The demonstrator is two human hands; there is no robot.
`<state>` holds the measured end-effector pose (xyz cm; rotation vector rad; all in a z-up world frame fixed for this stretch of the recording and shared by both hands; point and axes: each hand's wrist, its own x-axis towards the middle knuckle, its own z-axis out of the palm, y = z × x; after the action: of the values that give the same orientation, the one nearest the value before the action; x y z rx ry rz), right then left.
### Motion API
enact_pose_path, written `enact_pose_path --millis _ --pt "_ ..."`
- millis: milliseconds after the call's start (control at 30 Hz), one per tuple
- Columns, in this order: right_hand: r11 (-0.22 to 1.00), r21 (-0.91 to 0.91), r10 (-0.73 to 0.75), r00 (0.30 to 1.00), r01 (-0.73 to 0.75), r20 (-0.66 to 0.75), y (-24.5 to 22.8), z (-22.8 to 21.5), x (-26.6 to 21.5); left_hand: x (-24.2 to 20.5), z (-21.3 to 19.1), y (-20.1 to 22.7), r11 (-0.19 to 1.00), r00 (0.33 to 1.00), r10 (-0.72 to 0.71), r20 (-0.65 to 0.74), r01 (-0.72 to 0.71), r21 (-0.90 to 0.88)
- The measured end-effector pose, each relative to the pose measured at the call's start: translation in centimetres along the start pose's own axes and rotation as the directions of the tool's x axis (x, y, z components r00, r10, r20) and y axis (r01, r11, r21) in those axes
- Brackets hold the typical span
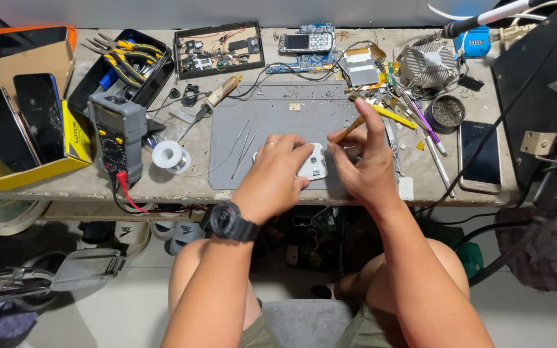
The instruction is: Repairing a smartphone by disassembling and inspecting internal components
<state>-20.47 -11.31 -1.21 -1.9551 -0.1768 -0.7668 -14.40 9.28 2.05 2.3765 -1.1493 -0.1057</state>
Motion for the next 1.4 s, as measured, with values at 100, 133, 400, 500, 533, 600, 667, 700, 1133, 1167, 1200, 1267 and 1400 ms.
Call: enact_pose_path --millis 100,133,400,500,533,600,667,700,1133,1167,1200,1267,1400 --pt "0.981 -0.165 -0.101 0.994 0.105 0.031 -0.3 0.0 0.2 -0.4 2.6 1.6 0.978 0.990 0.085 -0.113 -0.061 0.200" --pt "0.947 -0.269 -0.164 0.985 0.174 0.062 -0.3 0.0 0.1 -0.6 3.8 2.3 0.943 0.971 0.144 -0.189 -0.076 0.323" --pt "0.987 -0.035 -0.162 0.979 0.159 -0.124 -0.9 0.8 1.8 -1.1 8.0 8.5 0.644 0.971 -0.172 -0.166 0.238 0.727" --pt "0.986 -0.056 -0.159 0.982 0.154 -0.102 -1.3 0.9 2.0 -1.1 8.0 8.0 0.618 0.975 -0.171 -0.139 0.216 0.756" --pt "0.985 -0.079 -0.161 0.984 0.155 -0.082 -1.6 0.9 2.0 -1.2 8.1 7.9 0.625 0.979 -0.157 -0.132 0.202 0.754" --pt "0.991 -0.002 -0.135 0.989 0.135 -0.053 -1.6 0.7 2.1 -1.0 9.0 7.5 0.631 0.978 -0.153 -0.142 0.207 0.748" --pt "0.991 0.073 -0.111 0.994 0.112 -0.024 -1.6 0.6 2.3 -0.9 9.4 7.3 0.636 0.977 -0.147 -0.151 0.211 0.742" --pt "0.990 0.104 -0.092 0.996 0.091 0.004 -1.5 0.5 2.3 -1.0 9.4 7.3 0.644 0.978 -0.142 -0.150 0.206 0.736" --pt "0.986 0.134 -0.095 0.995 0.096 -0.017 -2.0 1.4 2.2 -0.7 8.7 6.9 0.778 0.977 -0.065 -0.205 0.178 0.602" --pt "0.986 0.133 -0.095 0.995 0.096 -0.018 -2.4 1.5 2.3 -0.5 8.2 6.3 0.779 0.977 -0.064 -0.205 0.177 0.602" --pt "0.986 0.133 -0.097 0.995 0.100 -0.035 -2.8 1.5 2.4 -0.2 7.8 5.7 0.818 0.969 0.001 -0.246 0.141 0.558" --pt "0.986 0.133 -0.097 0.994 0.104 -0.053 -3.0 1.3 2.4 0.5 7.3 3.6 0.852 0.956 0.064 -0.287 0.097 0.514" --pt "0.990 0.095 -0.100 0.992 0.107 -0.079 -2.6 0.7 2.2 1.5 4.9 0.5 0.975 0.932 0.070 -0.356 0.012 0.223"
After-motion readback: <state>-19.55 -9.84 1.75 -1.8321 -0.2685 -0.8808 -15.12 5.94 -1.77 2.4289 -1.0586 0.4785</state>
